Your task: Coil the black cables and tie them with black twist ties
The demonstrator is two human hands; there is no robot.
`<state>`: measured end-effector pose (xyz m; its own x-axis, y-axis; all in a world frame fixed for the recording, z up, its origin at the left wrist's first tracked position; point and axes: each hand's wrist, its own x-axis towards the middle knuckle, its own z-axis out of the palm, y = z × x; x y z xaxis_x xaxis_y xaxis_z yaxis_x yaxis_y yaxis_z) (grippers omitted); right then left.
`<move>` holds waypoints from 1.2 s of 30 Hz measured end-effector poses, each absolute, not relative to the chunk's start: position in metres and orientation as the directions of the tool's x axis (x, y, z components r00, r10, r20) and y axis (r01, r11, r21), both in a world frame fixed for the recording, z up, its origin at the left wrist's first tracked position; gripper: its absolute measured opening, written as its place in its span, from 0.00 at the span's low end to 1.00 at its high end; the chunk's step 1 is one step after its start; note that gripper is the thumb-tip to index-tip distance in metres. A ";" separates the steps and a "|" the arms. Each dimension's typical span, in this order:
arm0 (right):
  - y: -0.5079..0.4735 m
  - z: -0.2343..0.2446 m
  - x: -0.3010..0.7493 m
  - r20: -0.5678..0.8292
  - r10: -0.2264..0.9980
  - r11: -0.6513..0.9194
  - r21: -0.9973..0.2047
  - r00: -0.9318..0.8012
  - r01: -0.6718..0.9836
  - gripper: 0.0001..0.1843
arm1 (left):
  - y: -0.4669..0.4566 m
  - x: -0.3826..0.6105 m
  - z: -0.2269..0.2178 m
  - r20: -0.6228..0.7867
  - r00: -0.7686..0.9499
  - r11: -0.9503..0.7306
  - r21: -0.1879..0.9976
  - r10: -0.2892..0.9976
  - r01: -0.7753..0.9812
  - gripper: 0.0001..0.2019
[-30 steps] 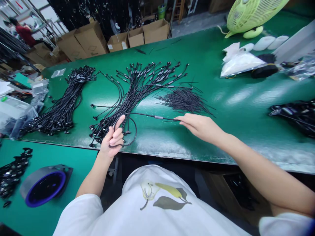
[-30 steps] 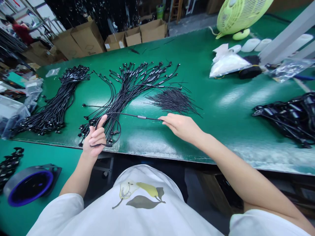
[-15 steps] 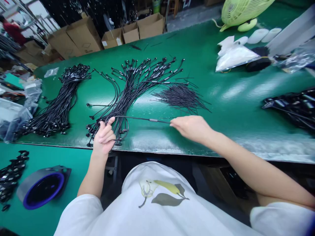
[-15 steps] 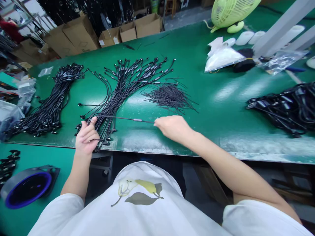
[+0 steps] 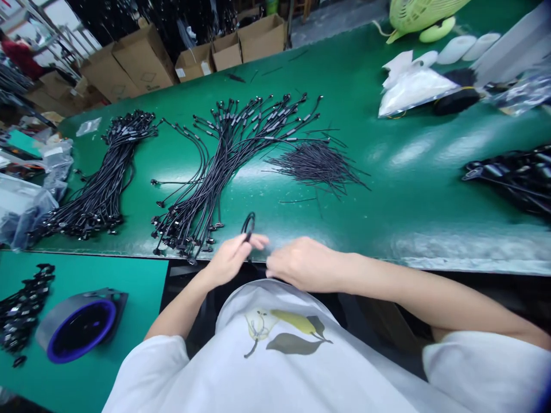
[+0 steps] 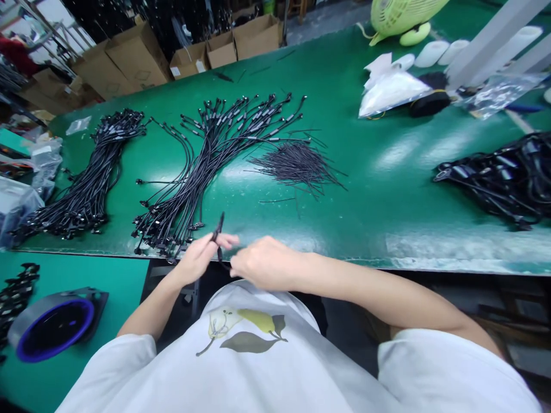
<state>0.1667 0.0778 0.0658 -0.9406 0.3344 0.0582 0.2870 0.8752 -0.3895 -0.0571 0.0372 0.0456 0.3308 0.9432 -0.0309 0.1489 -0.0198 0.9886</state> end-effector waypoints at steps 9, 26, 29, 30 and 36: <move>0.103 0.006 0.134 0.198 0.839 0.289 -0.952 -0.507 0.106 0.16 | 0.035 -0.040 0.033 -0.194 0.292 0.300 0.875 0.937 -0.381 0.22; 0.070 0.001 0.112 0.209 0.929 0.211 -0.977 -0.305 -0.024 0.22 | 0.025 -0.044 -0.005 -0.178 0.433 0.180 0.983 0.884 0.036 0.25; 0.074 0.008 0.122 0.360 0.875 0.418 -0.899 -0.325 0.128 0.20 | 0.022 -0.032 0.000 -0.143 0.490 0.208 0.975 0.860 -0.079 0.26; 0.075 0.011 0.124 0.381 0.875 0.443 -0.878 -0.300 0.179 0.20 | 0.021 -0.025 0.001 -0.144 0.471 0.235 0.962 0.870 -0.140 0.25; 0.085 0.025 0.128 0.151 0.937 0.206 -0.967 -0.314 0.147 0.21 | 0.020 -0.002 0.009 -0.261 0.434 0.411 0.861 0.862 -0.299 0.21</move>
<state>0.1283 0.0845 0.0249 -0.3142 0.9372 0.1514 0.1472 0.2057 -0.9675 -0.0019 0.0198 0.0085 0.4345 0.8621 -0.2609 -0.2993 0.4114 0.8609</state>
